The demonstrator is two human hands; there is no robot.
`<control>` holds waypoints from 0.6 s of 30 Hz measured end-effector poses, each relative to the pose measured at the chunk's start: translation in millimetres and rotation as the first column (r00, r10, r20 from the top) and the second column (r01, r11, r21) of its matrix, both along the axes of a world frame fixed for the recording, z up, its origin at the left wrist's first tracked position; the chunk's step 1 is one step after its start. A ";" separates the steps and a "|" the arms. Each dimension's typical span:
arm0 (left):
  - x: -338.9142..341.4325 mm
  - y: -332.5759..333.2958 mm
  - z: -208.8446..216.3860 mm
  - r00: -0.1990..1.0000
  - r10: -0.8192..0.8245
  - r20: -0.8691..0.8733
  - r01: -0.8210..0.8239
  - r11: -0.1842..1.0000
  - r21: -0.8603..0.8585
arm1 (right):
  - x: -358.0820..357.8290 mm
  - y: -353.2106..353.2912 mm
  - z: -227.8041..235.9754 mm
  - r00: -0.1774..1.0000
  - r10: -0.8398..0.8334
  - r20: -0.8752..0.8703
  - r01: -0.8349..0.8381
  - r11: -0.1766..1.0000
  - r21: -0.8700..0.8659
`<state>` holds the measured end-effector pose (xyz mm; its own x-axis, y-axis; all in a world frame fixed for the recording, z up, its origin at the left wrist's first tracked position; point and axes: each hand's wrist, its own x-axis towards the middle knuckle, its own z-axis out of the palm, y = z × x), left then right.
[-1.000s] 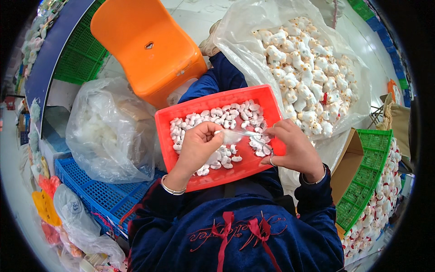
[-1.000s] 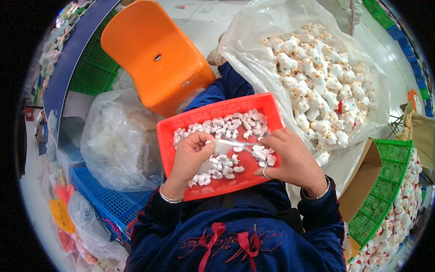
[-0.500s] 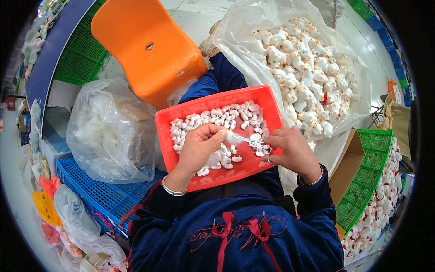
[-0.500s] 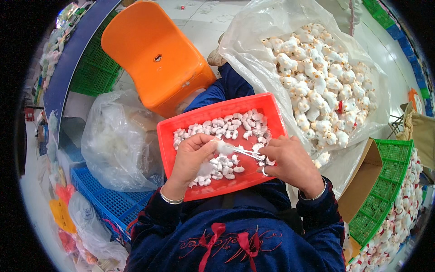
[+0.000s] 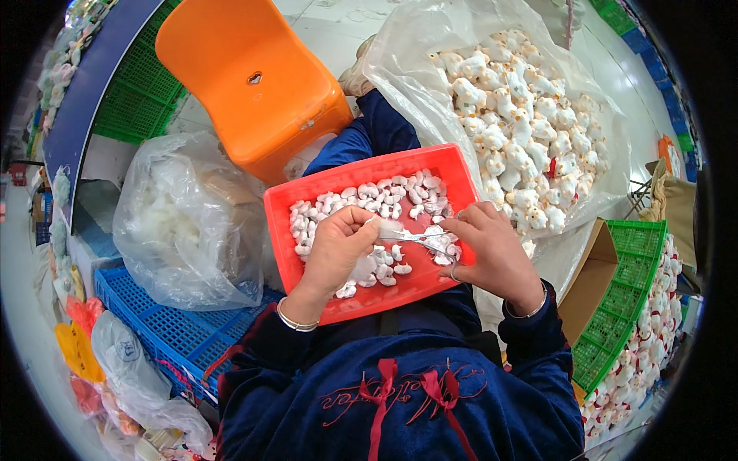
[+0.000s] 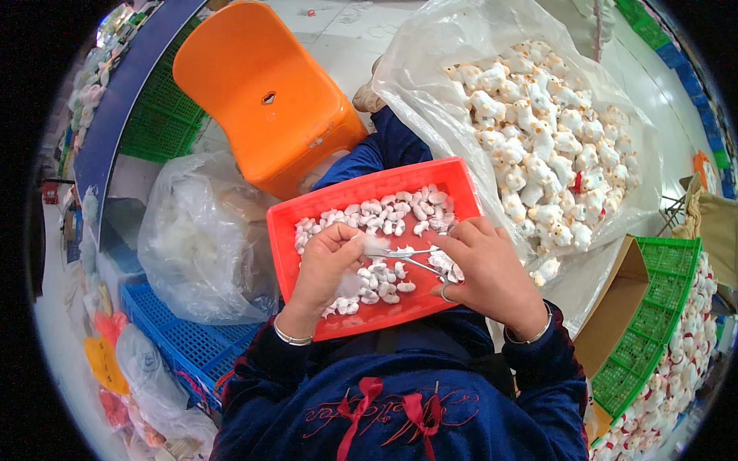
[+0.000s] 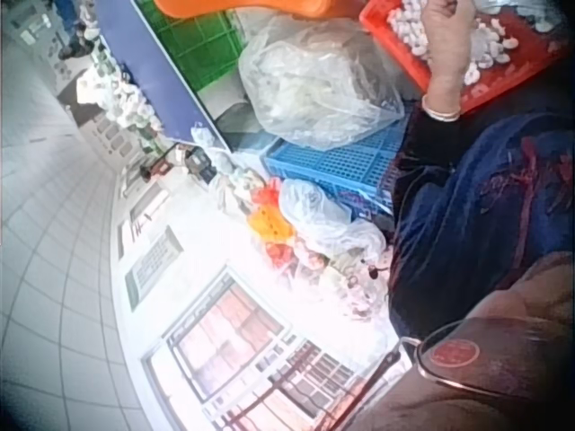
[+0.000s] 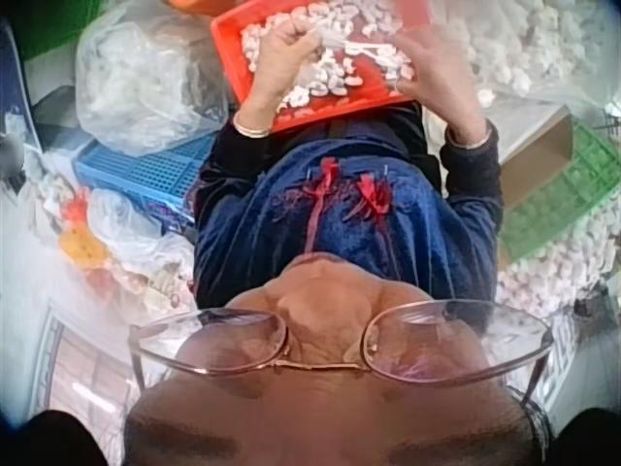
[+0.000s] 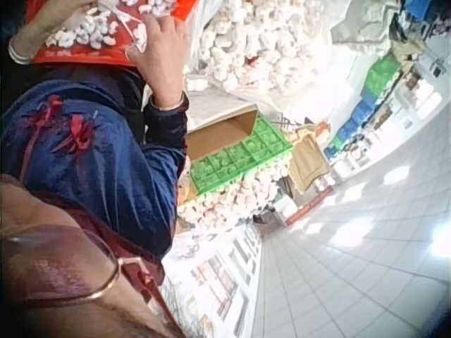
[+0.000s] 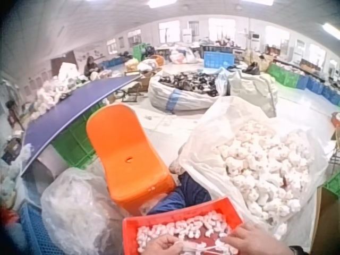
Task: The person sits on the floor and uses scissors to trim small white cotton pieces in a red tray, placing the trimmed pieces back into the tray. The person handles the cotton one at a time and continues trimming throughout the clip.
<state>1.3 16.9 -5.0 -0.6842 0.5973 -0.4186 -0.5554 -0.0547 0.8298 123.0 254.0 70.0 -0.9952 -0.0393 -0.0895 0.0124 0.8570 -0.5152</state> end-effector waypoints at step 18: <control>-0.9 -3.2 1.8 1.000 -0.006 0.026 0.006 1.000 0.001 | -2.7 0.0 3.5 0.998 -0.010 -0.054 0.009 1.000 -0.027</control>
